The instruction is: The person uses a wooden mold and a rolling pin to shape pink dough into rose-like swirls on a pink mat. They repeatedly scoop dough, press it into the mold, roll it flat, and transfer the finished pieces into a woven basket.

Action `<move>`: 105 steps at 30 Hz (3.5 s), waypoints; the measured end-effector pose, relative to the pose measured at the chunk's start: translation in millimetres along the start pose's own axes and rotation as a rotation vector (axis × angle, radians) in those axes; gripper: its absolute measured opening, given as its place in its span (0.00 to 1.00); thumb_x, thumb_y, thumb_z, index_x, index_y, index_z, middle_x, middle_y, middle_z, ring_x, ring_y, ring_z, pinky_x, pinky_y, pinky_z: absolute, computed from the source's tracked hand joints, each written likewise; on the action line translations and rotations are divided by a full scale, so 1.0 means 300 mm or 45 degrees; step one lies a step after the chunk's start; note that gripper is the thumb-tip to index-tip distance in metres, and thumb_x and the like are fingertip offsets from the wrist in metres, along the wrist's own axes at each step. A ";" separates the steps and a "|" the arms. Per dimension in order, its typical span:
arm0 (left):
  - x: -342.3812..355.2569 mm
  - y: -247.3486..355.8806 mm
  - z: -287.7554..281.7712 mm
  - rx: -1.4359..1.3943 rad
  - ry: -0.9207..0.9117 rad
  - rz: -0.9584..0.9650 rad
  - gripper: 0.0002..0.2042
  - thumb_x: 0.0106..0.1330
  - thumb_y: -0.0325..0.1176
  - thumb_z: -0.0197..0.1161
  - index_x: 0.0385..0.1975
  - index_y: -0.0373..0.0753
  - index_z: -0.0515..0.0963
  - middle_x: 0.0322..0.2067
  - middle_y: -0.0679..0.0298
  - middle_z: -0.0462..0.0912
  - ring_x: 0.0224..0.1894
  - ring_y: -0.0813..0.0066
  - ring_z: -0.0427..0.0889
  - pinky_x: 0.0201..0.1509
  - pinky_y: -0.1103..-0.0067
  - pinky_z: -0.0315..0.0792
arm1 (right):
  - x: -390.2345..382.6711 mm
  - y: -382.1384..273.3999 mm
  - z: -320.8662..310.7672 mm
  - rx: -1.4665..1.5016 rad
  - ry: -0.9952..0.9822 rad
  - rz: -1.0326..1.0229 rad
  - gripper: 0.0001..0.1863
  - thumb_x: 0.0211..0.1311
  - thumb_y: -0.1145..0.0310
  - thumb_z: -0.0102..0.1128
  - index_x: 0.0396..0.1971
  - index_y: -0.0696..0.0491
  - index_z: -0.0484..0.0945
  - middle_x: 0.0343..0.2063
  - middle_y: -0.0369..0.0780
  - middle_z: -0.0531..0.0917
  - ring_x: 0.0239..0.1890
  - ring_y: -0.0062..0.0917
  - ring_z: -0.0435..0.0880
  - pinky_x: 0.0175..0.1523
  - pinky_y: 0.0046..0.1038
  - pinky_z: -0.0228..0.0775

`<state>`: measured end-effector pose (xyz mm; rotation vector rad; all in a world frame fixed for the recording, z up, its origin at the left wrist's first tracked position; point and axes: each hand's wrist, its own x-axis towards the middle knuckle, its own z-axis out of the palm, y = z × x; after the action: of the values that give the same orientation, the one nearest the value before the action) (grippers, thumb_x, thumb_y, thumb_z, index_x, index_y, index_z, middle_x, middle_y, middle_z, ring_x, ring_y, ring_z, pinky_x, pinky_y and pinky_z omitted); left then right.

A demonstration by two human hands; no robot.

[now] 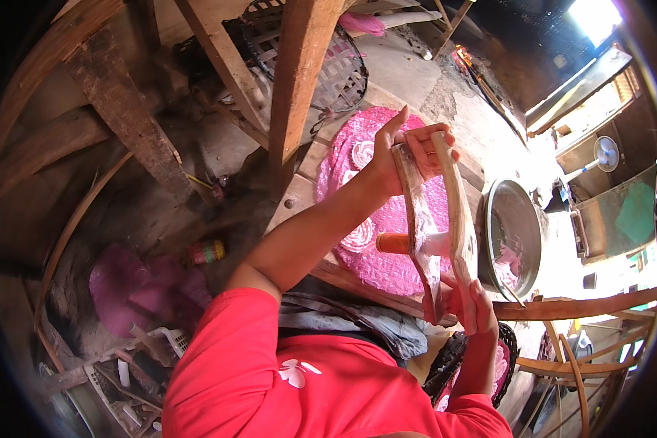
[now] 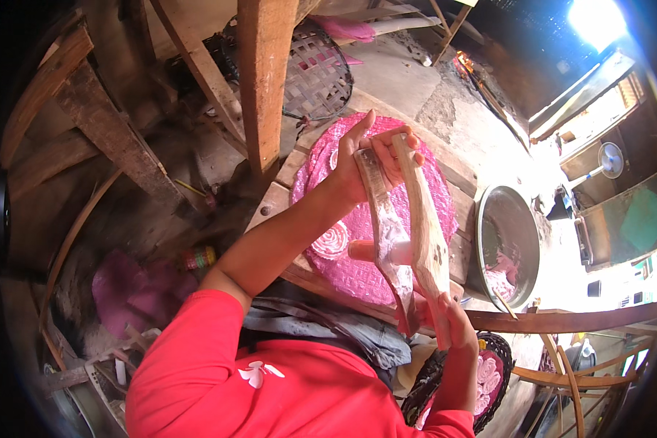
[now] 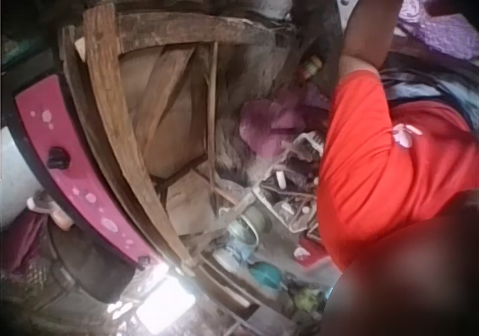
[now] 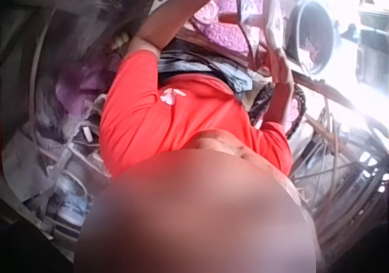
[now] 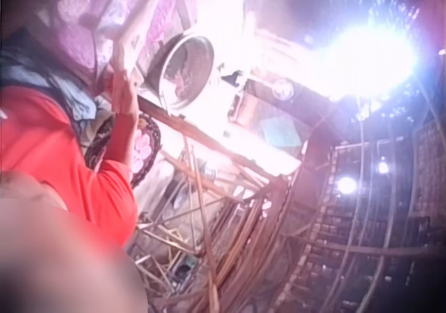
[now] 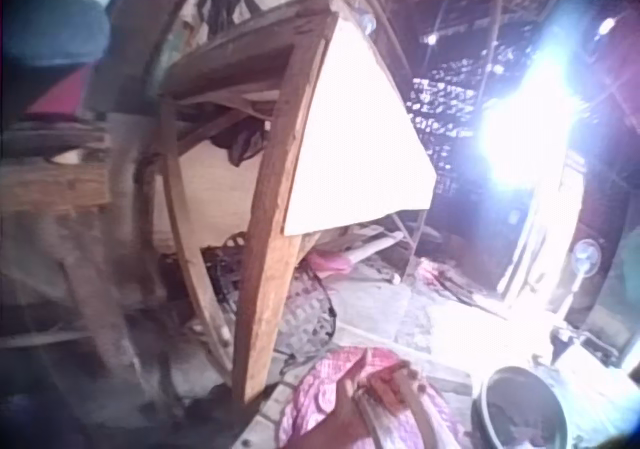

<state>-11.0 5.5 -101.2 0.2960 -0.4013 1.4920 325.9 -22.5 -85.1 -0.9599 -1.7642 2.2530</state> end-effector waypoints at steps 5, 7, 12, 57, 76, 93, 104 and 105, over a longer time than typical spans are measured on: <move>0.014 0.009 -0.001 0.079 -0.199 0.069 0.36 0.67 0.67 0.43 0.49 0.34 0.75 0.42 0.52 0.82 0.49 0.47 0.80 0.22 0.73 0.76 | 0.131 0.043 0.039 0.510 -0.117 0.063 0.41 0.65 0.31 0.35 0.58 0.56 0.66 0.38 0.54 0.80 0.36 0.43 0.84 0.36 0.39 0.78; 0.008 0.016 0.013 0.030 -0.243 0.077 0.36 0.67 0.67 0.43 0.49 0.34 0.75 0.42 0.53 0.81 0.48 0.47 0.80 0.22 0.74 0.76 | 0.214 0.065 0.086 0.635 -0.185 0.056 0.38 0.65 0.33 0.38 0.53 0.54 0.69 0.38 0.53 0.78 0.33 0.42 0.83 0.32 0.37 0.78; -0.008 0.036 0.041 0.069 -0.364 0.156 0.33 0.69 0.65 0.40 0.49 0.38 0.76 0.42 0.54 0.81 0.50 0.49 0.77 0.19 0.76 0.76 | 0.339 0.095 0.143 0.719 -0.373 -0.059 0.32 0.66 0.40 0.44 0.53 0.55 0.68 0.36 0.48 0.76 0.23 0.32 0.76 0.24 0.27 0.68; -0.017 -0.056 -0.084 0.182 0.035 0.253 0.38 0.69 0.67 0.36 0.47 0.32 0.75 0.40 0.51 0.81 0.49 0.51 0.77 0.56 0.60 0.70 | 0.047 -0.216 -0.012 -0.224 -0.040 0.372 0.50 0.65 0.27 0.29 0.62 0.63 0.63 0.36 0.59 0.83 0.38 0.44 0.86 0.47 0.39 0.76; -0.039 -0.097 0.129 0.183 0.164 0.275 0.37 0.69 0.66 0.36 0.40 0.32 0.77 0.34 0.52 0.80 0.42 0.51 0.78 0.50 0.61 0.73 | -0.061 -0.292 0.064 -0.480 0.303 0.104 0.36 0.70 0.38 0.40 0.33 0.61 0.79 0.20 0.37 0.79 0.22 0.18 0.75 0.28 0.22 0.65; -0.116 -0.102 0.034 0.205 0.321 0.406 0.26 0.71 0.60 0.44 0.32 0.41 0.75 0.27 0.63 0.74 0.35 0.61 0.75 0.42 0.66 0.71 | -0.017 -0.168 0.066 -0.042 0.101 0.147 0.37 0.70 0.37 0.42 0.51 0.61 0.73 0.29 0.47 0.83 0.23 0.29 0.83 0.29 0.28 0.76; -0.130 -0.073 0.007 0.216 0.048 0.453 0.20 0.74 0.55 0.43 0.32 0.48 0.75 0.27 0.73 0.77 0.33 0.72 0.77 0.42 0.67 0.70 | 0.191 0.152 0.085 0.723 -0.411 -0.212 0.37 0.66 0.42 0.49 0.63 0.58 0.64 0.44 0.55 0.77 0.28 0.33 0.82 0.29 0.27 0.79; -0.129 -0.078 0.009 0.215 0.073 0.468 0.20 0.74 0.55 0.43 0.32 0.48 0.75 0.27 0.73 0.77 0.33 0.72 0.77 0.42 0.67 0.70 | 0.191 0.148 0.079 0.748 -0.380 -0.213 0.37 0.66 0.43 0.50 0.62 0.58 0.64 0.44 0.55 0.77 0.28 0.32 0.81 0.29 0.26 0.79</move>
<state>10.8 -31.9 -114.4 0.3237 -0.2937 1.8953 280.1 -29.7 -145.6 -0.3629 -1.0792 2.6568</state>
